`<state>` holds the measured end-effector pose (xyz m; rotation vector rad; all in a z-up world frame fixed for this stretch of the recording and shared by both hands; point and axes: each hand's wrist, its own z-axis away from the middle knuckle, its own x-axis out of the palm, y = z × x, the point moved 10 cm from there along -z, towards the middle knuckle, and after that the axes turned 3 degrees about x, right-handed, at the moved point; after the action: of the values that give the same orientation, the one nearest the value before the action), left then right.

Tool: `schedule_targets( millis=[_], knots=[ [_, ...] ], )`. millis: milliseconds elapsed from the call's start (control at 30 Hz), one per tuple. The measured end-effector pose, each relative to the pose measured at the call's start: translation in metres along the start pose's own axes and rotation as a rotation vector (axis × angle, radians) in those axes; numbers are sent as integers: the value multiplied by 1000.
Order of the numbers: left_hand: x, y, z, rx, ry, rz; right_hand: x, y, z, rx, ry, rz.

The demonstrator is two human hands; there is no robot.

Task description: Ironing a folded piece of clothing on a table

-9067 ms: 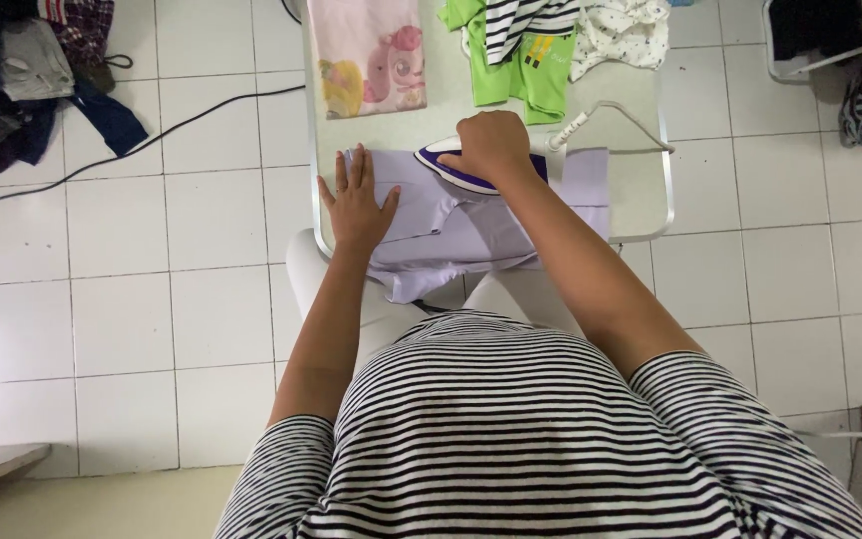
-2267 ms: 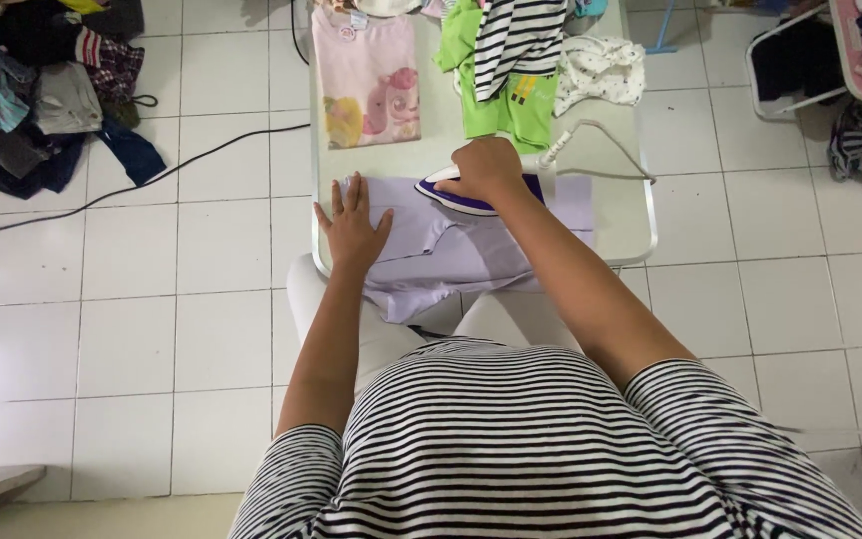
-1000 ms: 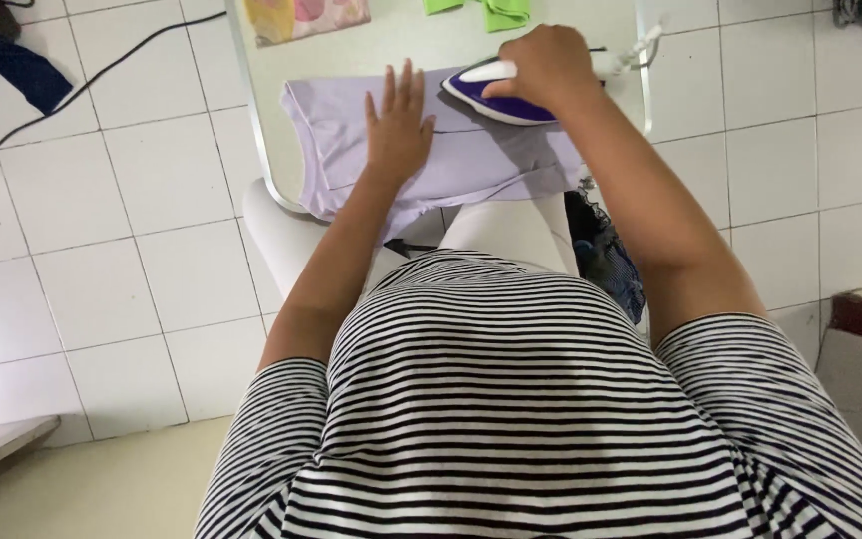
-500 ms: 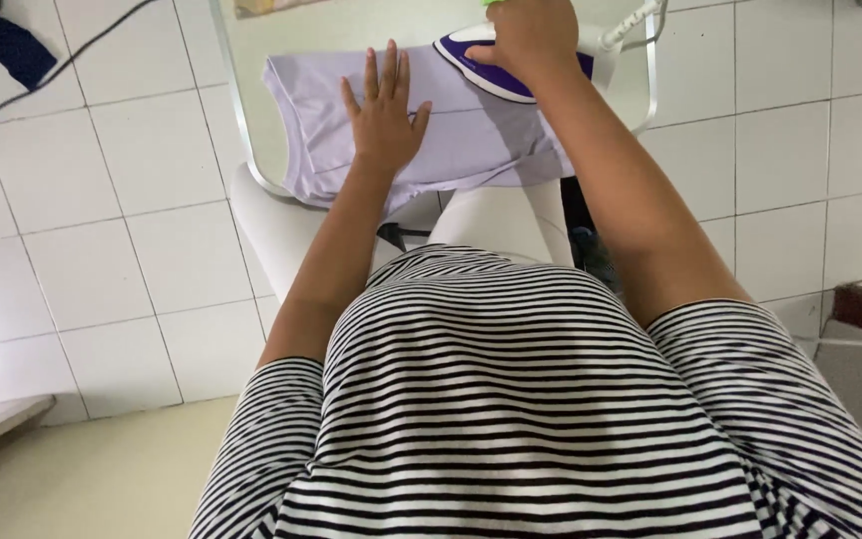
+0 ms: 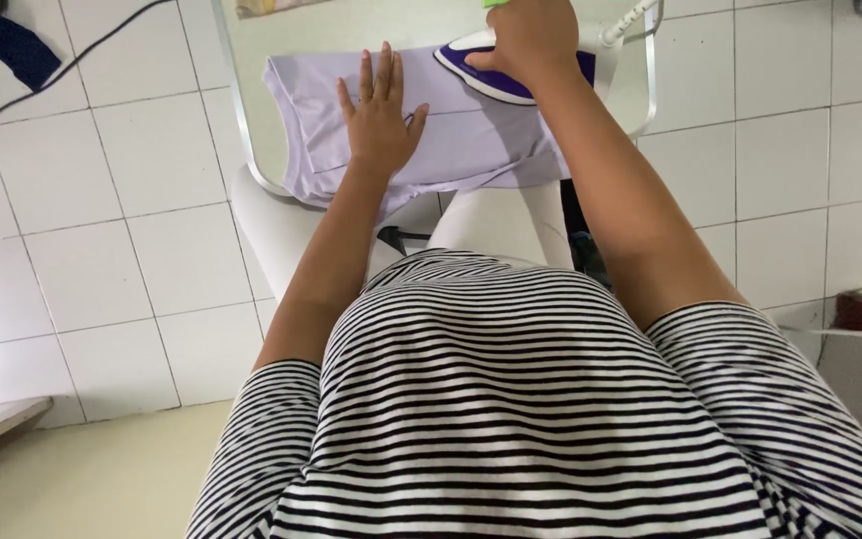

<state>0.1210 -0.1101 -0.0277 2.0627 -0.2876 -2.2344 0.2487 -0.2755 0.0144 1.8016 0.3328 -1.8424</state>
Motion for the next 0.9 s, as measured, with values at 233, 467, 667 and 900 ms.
schedule_targets(
  millis=[233, 467, 667, 900],
  knots=[
    [-1, 0, -2, -25, -93, 8, -13, -17, 28, -181, -254, 70],
    [-2, 1, -3, -14, -28, -6, -1, -3, 2, -22, -147, 56],
    [0, -1, -2, -21, -31, 28, -12, 4, -4, 50, -42, 28],
    [2, -2, -2, -4, 35, -10, -17, -17, 24, -135, -210, 66]
  ],
)
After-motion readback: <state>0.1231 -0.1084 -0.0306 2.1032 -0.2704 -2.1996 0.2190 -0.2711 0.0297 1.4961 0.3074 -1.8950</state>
